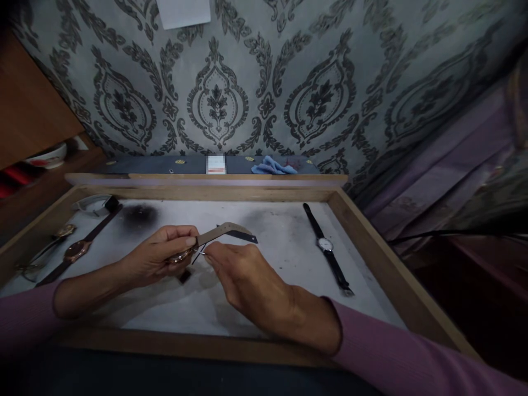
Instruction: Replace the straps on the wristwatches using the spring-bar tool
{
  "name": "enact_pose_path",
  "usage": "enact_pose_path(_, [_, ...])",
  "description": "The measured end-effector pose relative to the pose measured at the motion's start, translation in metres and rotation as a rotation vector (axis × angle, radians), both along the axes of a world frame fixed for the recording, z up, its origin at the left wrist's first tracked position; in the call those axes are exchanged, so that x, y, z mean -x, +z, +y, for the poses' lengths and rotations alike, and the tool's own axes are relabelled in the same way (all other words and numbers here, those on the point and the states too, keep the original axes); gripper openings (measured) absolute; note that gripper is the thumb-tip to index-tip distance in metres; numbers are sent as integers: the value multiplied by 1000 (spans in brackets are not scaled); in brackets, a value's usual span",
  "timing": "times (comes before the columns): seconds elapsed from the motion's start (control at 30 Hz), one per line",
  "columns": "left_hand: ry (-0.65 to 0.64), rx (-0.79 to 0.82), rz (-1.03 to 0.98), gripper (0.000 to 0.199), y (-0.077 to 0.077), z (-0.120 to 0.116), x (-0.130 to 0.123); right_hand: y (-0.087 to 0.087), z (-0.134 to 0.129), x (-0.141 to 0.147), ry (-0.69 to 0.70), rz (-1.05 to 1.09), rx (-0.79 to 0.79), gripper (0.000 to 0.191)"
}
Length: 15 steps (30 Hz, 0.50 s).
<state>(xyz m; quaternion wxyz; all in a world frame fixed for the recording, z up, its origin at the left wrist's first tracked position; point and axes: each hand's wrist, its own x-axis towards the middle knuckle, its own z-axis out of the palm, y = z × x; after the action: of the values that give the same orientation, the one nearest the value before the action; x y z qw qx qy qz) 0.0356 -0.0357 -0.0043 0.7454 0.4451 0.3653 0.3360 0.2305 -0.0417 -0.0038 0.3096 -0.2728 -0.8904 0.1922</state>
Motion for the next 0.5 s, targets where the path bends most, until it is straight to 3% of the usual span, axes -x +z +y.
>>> enact_pose_path(0.5, [-20, -112, 83, 27, 1, -1, 2, -1, -1, -4, 9, -38, 16, 21])
